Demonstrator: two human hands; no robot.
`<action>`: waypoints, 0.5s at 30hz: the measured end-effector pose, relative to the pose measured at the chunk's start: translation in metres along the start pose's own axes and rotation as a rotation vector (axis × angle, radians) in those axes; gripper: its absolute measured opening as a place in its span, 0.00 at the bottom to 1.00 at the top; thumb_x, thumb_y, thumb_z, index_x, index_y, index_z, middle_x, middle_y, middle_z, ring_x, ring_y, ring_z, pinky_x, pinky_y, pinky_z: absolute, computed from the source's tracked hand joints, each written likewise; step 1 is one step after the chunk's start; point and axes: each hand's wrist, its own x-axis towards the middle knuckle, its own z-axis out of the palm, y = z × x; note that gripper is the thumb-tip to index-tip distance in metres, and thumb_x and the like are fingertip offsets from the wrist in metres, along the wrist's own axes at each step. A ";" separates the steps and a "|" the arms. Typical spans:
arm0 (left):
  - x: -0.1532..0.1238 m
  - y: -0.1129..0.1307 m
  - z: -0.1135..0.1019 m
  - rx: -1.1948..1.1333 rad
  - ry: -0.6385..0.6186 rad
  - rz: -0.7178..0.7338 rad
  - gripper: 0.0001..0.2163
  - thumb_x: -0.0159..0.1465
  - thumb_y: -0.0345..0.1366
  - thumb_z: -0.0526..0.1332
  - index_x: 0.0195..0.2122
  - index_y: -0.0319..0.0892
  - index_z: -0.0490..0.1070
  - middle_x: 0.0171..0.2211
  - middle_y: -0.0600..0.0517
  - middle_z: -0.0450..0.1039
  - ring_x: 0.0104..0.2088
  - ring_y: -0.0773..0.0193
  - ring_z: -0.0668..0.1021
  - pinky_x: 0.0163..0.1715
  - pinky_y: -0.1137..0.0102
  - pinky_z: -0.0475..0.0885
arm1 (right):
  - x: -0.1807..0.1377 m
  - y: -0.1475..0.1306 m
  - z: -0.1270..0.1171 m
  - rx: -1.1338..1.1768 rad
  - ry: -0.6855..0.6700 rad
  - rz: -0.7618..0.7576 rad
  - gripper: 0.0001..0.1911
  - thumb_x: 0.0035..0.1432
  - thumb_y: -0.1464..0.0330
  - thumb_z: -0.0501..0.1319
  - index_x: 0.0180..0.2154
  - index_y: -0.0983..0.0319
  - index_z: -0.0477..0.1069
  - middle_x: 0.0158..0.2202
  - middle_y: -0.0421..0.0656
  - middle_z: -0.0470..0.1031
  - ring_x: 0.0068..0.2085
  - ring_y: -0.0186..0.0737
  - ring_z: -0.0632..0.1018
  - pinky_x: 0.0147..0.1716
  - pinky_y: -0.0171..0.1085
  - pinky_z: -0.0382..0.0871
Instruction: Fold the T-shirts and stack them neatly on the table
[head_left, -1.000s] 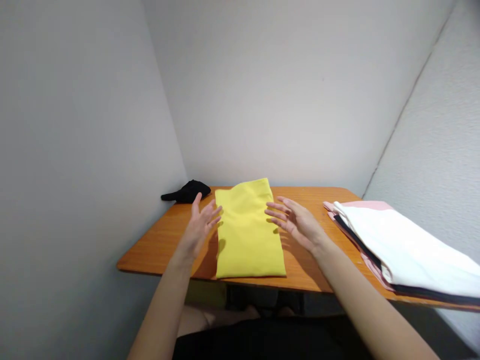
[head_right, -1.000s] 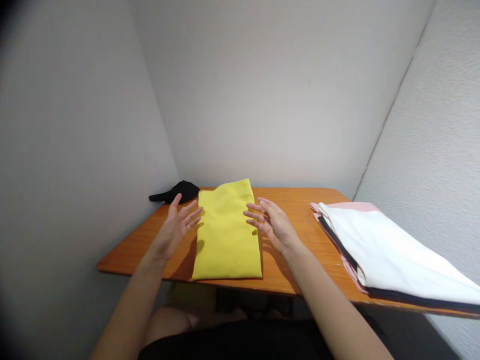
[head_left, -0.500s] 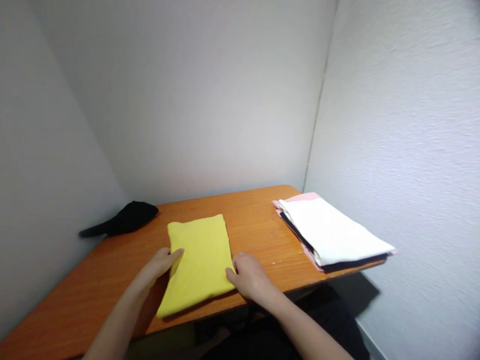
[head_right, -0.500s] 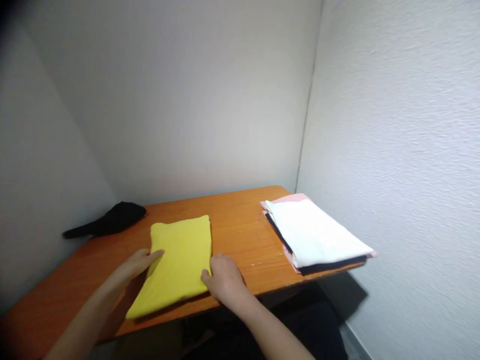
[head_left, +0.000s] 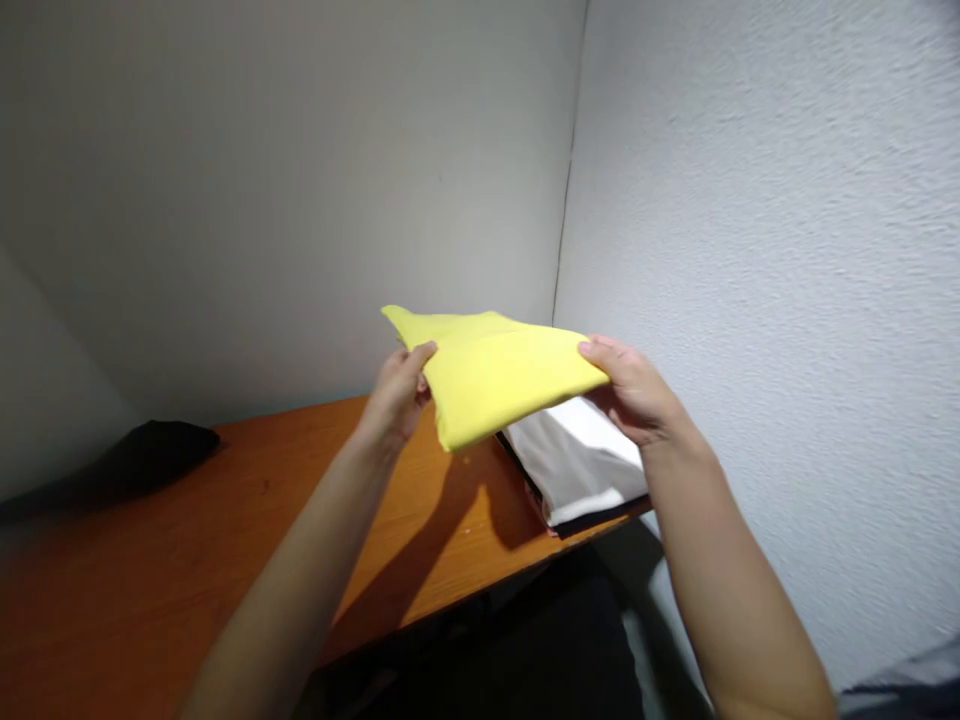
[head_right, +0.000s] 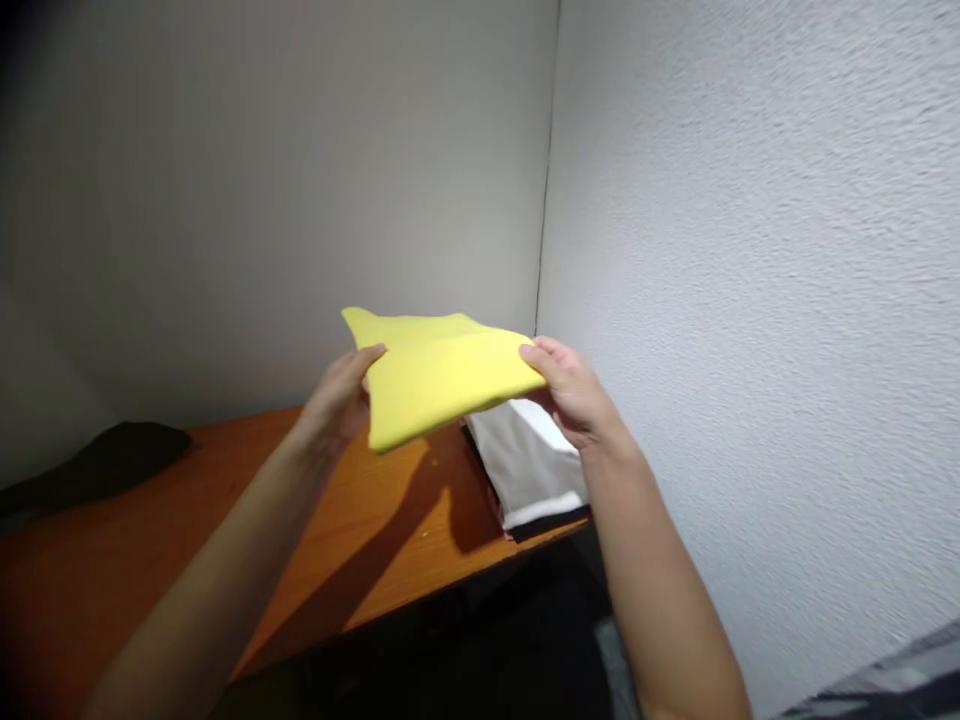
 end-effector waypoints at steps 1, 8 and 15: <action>0.004 -0.011 0.019 -0.002 -0.033 -0.008 0.07 0.60 0.37 0.63 0.37 0.39 0.69 0.26 0.55 0.74 0.24 0.72 0.76 0.28 0.78 0.72 | -0.002 -0.003 -0.022 -0.015 0.067 -0.004 0.19 0.48 0.56 0.70 0.35 0.61 0.69 0.33 0.42 0.75 0.33 0.37 0.76 0.33 0.36 0.74; -0.014 -0.148 0.070 0.123 -0.151 -0.304 0.10 0.57 0.31 0.66 0.36 0.40 0.65 0.25 0.53 0.73 0.21 0.69 0.75 0.21 0.77 0.69 | -0.057 0.073 -0.133 -0.602 0.292 0.366 0.17 0.48 0.58 0.67 0.33 0.60 0.64 0.22 0.39 0.71 0.22 0.39 0.74 0.21 0.34 0.66; -0.010 -0.187 0.058 0.164 -0.245 -0.438 0.13 0.58 0.31 0.65 0.42 0.39 0.64 0.34 0.48 0.75 0.25 0.66 0.78 0.24 0.73 0.74 | -0.037 0.080 -0.123 -1.467 0.116 0.095 0.17 0.50 0.56 0.60 0.35 0.61 0.70 0.32 0.49 0.75 0.35 0.50 0.76 0.32 0.42 0.68</action>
